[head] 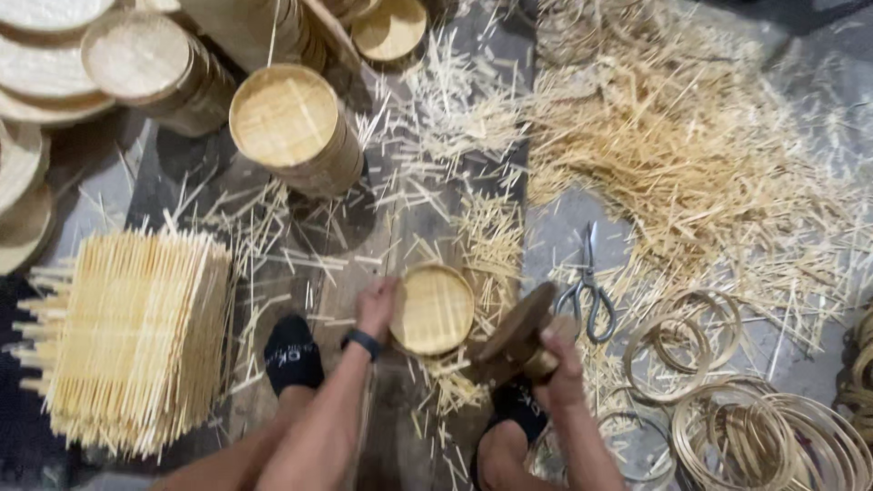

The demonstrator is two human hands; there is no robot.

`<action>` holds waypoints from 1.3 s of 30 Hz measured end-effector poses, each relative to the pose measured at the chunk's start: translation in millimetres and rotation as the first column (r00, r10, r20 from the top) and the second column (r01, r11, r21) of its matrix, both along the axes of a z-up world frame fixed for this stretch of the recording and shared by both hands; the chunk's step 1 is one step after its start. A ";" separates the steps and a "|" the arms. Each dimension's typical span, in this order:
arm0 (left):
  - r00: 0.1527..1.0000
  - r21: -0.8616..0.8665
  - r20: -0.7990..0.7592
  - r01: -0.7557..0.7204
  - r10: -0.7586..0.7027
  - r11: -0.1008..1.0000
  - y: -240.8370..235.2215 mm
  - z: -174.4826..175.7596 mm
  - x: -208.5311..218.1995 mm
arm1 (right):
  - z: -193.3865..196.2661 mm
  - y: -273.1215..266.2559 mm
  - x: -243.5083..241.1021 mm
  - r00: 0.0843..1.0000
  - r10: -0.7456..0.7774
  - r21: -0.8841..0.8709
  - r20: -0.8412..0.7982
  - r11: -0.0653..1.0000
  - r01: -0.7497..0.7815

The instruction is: The person weaves bamboo strips into circular basket bases using a wooden mold and shears. They repeatedly place a bamboo mat over the mold, trim excess strips, and stack the finished bases.

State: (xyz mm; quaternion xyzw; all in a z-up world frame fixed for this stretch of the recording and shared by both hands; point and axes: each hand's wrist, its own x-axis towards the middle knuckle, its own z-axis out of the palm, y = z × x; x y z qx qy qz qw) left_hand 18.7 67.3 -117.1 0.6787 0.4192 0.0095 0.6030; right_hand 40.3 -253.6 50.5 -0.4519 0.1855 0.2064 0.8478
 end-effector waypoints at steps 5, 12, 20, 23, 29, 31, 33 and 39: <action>0.997 0.049 0.074 -0.011 0.008 0.999 33.4 -14.5 -26.8 | -3.8 -13.0 7.3 0.979 0.083 -0.575 0.187 0.817 0.040; 0.981 -0.072 -0.191 0.025 -0.039 0.997 25.8 0.7 -34.7 | -36.4 0.0 -25.6 0.986 0.149 -0.118 0.074 0.983 -0.139; 0.966 -0.073 -0.258 -0.010 -0.010 0.997 24.0 17.1 -31.1 | -60.3 -10.0 -46.4 0.991 0.124 -0.132 0.042 0.984 -0.117; 0.954 0.137 -0.280 0.150 -0.107 0.979 20.2 39.4 -24.2 | -67.7 -15.5 -47.7 0.986 0.153 -0.128 0.069 0.981 -0.144; 0.900 0.710 -0.085 0.355 -0.426 0.608 15.4 71.3 34.0 | -76.6 -18.2 -52.8 0.986 0.152 -0.161 0.069 0.977 -0.140; 0.810 0.780 -0.062 0.404 -0.583 0.478 19.8 72.6 54.3 | -75.8 -19.8 -52.8 0.990 0.135 -0.159 0.048 0.979 -0.126; 0.810 0.641 -0.165 0.522 -0.563 0.563 26.1 71.8 69.2 | -75.9 -19.9 -49.3 0.990 0.127 -0.121 0.057 0.985 -0.120; 0.876 0.405 -0.183 0.481 -0.447 0.777 35.8 61.1 73.8 | -81.4 -23.0 -48.7 0.989 0.133 -0.115 0.071 0.986 -0.124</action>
